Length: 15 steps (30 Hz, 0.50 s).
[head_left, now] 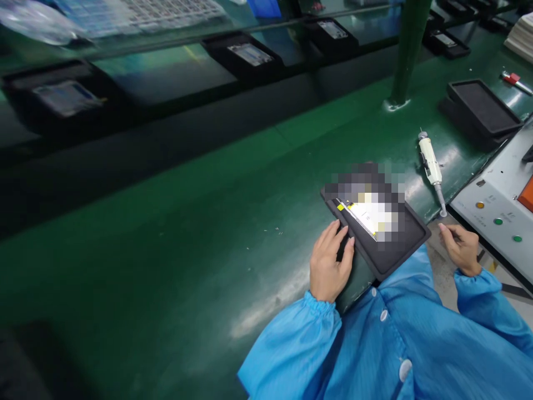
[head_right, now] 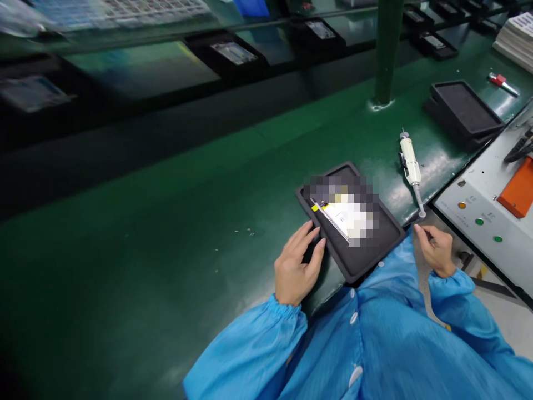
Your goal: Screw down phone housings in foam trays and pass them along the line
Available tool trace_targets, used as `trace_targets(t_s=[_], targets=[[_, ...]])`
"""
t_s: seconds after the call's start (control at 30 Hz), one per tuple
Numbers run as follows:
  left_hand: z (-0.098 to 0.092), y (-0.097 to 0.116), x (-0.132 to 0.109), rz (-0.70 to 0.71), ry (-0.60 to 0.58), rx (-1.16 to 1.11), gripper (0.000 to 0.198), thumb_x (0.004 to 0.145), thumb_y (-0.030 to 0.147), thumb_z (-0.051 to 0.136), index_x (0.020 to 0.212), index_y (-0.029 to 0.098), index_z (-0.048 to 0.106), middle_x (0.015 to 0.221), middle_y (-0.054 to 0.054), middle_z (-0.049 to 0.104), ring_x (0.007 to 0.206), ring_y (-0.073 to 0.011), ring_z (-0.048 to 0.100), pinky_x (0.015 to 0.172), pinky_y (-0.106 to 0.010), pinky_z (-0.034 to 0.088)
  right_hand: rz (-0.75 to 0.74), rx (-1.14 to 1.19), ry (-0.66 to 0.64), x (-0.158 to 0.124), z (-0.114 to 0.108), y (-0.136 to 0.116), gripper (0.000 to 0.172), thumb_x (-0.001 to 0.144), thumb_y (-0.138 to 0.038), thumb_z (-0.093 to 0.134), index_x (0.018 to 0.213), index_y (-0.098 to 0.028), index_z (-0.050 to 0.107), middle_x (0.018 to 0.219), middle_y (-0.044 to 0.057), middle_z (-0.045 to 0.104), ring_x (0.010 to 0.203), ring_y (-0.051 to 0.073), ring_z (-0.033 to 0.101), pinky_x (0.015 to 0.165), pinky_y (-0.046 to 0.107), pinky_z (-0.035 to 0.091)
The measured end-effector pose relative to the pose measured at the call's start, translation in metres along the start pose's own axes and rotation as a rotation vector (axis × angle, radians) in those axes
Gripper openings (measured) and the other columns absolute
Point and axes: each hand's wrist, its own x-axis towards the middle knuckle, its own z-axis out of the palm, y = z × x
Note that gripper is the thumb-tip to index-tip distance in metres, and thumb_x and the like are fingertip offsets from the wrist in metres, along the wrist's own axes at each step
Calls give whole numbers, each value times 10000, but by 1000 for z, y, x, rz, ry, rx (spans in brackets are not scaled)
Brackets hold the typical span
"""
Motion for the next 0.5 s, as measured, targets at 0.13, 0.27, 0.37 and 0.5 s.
trace_targets(t_s=[0.13, 0.27, 0.37, 0.5], targets=[[1, -2, 0, -7, 6, -19, 286, 873, 257, 584, 1110, 119, 665, 1205, -172, 664, 1161, -276, 607, 989, -453, 527, -133, 42, 23, 15, 9, -24, 201, 890, -323, 618, 802, -157, 688, 587, 2, 639, 476, 116, 567, 498, 231, 458], [2, -2, 0, -17, 20, -59, 281, 880, 247, 567, 1129, 153, 659, 1208, -148, 669, 1159, -265, 610, 998, -461, 523, -280, 20, 50, 31, 14, -59, 106, 897, -240, 596, 862, -171, 669, 707, 30, 666, 579, 136, 588, 573, 264, 489], [2, -2, 0, -35, 32, -81, 276, 891, 233, 540, 1130, 164, 660, 1207, -139, 670, 1147, -259, 620, 1004, -467, 521, -378, 2, -65, 35, 25, -88, 131, 918, -256, 550, 931, -181, 657, 909, 90, 681, 842, 205, 631, 770, 353, 522], [-1, 0, 0, -63, 22, -92, 315, 905, 197, 485, 1181, 161, 634, 1282, -150, 622, 1181, -253, 599, 1008, -458, 521, -437, -177, -302, 30, 48, -110, 373, 918, -440, 531, 1120, -136, 609, 1275, 193, 546, 1140, 318, 511, 907, 473, 457]])
